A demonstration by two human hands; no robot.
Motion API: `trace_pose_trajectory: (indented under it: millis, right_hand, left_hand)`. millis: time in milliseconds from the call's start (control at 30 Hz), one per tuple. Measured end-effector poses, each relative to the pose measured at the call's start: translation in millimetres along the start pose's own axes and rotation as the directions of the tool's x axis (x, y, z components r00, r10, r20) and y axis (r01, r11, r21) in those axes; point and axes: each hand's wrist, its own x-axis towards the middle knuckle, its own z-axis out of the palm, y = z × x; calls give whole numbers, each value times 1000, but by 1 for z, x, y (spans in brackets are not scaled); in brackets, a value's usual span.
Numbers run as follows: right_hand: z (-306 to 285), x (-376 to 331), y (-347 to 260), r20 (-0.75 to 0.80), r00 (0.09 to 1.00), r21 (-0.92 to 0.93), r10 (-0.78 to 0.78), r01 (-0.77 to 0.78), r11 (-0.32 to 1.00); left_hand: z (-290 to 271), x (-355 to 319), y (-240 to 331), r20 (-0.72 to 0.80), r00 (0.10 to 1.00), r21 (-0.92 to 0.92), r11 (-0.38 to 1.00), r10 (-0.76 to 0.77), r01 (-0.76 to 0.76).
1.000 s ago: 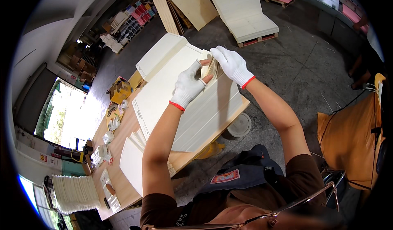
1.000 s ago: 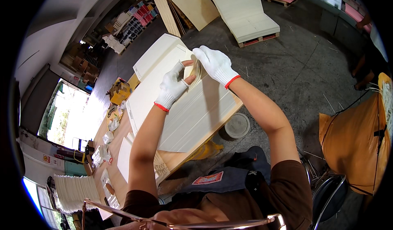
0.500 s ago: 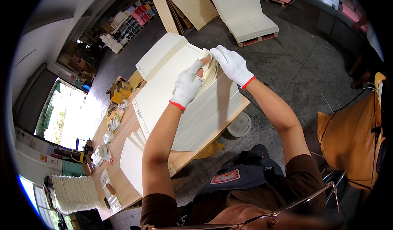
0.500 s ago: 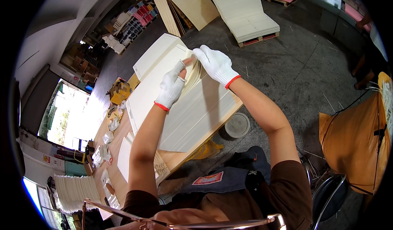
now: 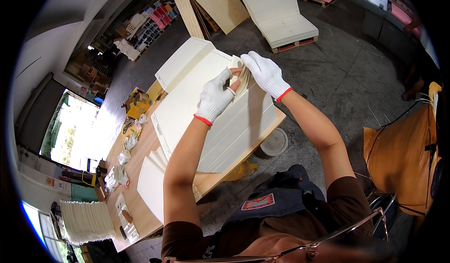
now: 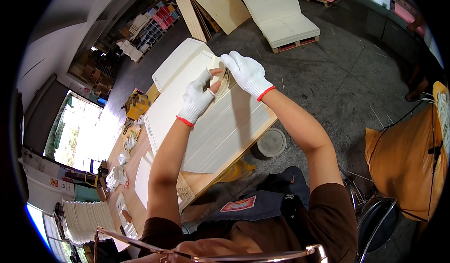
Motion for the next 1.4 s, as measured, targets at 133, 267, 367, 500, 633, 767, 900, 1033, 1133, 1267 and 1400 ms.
trace_pose_trajectory:
  millis: [133, 267, 367, 500, 633, 767, 900, 1033, 1133, 1267, 1400]
  right_hand:
    - [1, 1, 0, 146, 966, 39, 216, -223, 974]
    - [4, 1, 3, 53, 993, 53, 110, -112, 992]
    - [8, 0, 8, 56, 990, 66, 132, -135, 989]
    - [10, -2, 8, 19, 997, 16, 75, -75, 997]
    - [-7, -2, 3, 13, 1000, -10, -16, 16, 1000]
    - [-41, 0, 6, 90, 979, -118, 181, -170, 978]
    - [-47, -2, 2, 400, 841, -278, 366, -269, 922]
    - [-42, -4, 0, 388, 899, -298, 202, -85, 951]
    - [-46, -1, 3, 384, 917, -343, 106, 35, 939]
    - [-48, 8, 6, 305, 941, -373, -143, 256, 892]
    - [-37, 16, 1, 285, 958, -114, -31, 67, 991]
  left_hand:
    - [2, 0, -6, -32, 999, -4, 999, -35, 35]
    - [2, 2, -6, -10, 1000, 15, 1000, 17, -16]
    - [1, 1, -2, 50, 998, 16, 999, -43, 43]
    - [2, 0, 5, 21, 1000, -3, 1000, 10, -10]
    - [1, -2, 9, 86, 988, -15, 991, -130, 131]
    - [2, -8, 10, 12, 989, 214, 966, 146, -145]
    - [3, -9, 11, -12, 999, 197, 979, 47, -44]
    - [3, 3, 9, -18, 1000, 259, 966, 5, 0]
    - [4, 18, 5, -45, 998, 331, 941, -51, 63]
    - [7, 28, 0, -39, 996, 391, 916, -77, 86]
    - [5, 25, -1, 7, 997, 337, 939, -78, 71]
